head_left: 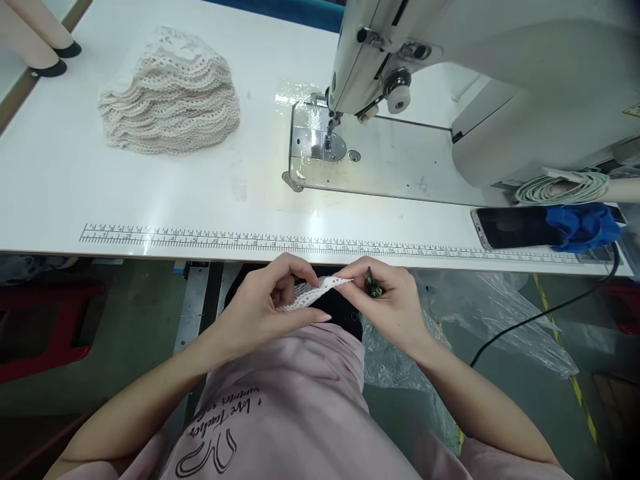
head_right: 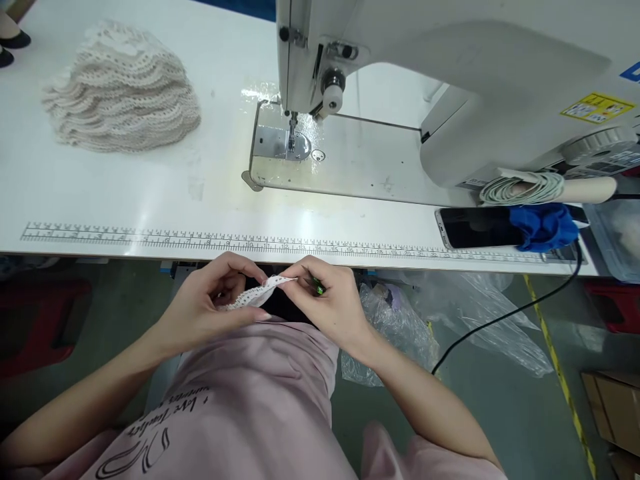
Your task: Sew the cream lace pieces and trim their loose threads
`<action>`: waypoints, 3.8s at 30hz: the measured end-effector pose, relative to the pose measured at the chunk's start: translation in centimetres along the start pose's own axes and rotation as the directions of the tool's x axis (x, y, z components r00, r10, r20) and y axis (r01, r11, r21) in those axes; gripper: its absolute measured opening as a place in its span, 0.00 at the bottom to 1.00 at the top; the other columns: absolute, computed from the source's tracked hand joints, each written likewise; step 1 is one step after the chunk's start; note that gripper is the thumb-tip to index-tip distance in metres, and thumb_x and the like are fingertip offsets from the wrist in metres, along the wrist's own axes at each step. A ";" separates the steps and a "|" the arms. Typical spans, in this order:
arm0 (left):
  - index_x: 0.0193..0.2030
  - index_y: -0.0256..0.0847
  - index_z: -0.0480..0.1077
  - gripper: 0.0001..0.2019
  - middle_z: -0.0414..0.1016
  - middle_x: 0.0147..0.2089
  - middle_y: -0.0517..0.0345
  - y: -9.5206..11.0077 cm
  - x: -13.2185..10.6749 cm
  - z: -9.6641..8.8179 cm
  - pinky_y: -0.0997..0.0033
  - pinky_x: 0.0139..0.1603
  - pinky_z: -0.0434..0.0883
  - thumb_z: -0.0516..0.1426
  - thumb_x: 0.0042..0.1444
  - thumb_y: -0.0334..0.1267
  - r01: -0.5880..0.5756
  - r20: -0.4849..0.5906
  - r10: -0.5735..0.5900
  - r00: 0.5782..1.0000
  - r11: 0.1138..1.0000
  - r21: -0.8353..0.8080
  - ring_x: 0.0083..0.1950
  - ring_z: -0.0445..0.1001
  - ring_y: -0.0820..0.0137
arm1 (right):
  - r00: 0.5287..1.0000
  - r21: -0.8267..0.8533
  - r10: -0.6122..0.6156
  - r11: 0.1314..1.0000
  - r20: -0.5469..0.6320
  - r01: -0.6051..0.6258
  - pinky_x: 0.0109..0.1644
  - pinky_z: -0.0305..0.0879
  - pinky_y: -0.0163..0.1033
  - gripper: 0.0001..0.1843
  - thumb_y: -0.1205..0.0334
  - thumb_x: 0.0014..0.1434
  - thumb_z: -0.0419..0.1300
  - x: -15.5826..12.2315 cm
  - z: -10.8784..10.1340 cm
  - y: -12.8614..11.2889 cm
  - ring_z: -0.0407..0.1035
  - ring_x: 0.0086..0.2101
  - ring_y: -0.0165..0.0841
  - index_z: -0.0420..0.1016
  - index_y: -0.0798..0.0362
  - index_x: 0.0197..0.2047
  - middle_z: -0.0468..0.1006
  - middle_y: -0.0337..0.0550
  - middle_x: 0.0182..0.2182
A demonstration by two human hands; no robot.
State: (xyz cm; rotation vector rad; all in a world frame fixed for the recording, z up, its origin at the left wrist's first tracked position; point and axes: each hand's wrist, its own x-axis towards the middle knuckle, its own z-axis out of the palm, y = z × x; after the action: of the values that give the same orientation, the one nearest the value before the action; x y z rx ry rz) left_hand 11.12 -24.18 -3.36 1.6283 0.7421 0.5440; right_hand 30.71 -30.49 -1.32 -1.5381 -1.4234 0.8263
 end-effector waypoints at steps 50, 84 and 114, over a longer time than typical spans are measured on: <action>0.32 0.44 0.79 0.06 0.70 0.24 0.65 0.1 0.8 0.4 0.75 0.27 0.60 0.60 0.57 0.32 0.091 0.187 -0.060 0.980 0.983 -0.162 0.25 0.63 0.76 | 0.888 0.405 -0.082 0.906 0.453 -0.123 0.29 0.59 0.31 0.06 0.63 0.66 0.58 2.2 0.5 -1.0 0.60 0.24 0.23 0.69 0.52 0.35 0.71 0.33 0.25; 0.32 0.39 0.74 0.15 0.68 0.28 0.59 0.3 0.7 -0.1 0.72 0.28 0.62 0.57 0.64 0.47 0.171 0.352 -0.089 0.932 0.963 -0.210 0.27 0.63 0.74 | 0.932 0.279 -0.166 0.957 0.322 0.074 0.31 0.62 0.34 0.07 0.61 0.66 0.56 1.5 -1.0 0.6 0.66 0.28 0.27 0.71 0.52 0.35 0.74 0.38 0.28; 0.35 0.41 0.71 0.09 0.65 0.28 0.64 1.0 0.9 1.3 0.79 0.28 0.61 0.58 0.63 0.43 0.112 -0.148 -0.168 0.975 0.938 -0.329 0.28 0.61 0.78 | 0.987 0.181 0.042 0.981 0.154 -0.070 0.27 0.53 0.33 0.10 0.63 0.64 0.59 0.5 -0.6 0.0 0.57 0.23 0.24 0.70 0.53 0.29 0.67 0.34 0.23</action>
State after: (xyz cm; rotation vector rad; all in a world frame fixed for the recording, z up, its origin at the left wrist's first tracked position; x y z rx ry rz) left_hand 12.88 -24.50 -2.66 1.2283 0.8453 0.6722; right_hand 31.29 -30.12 -1.01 -1.4033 -1.3706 1.0977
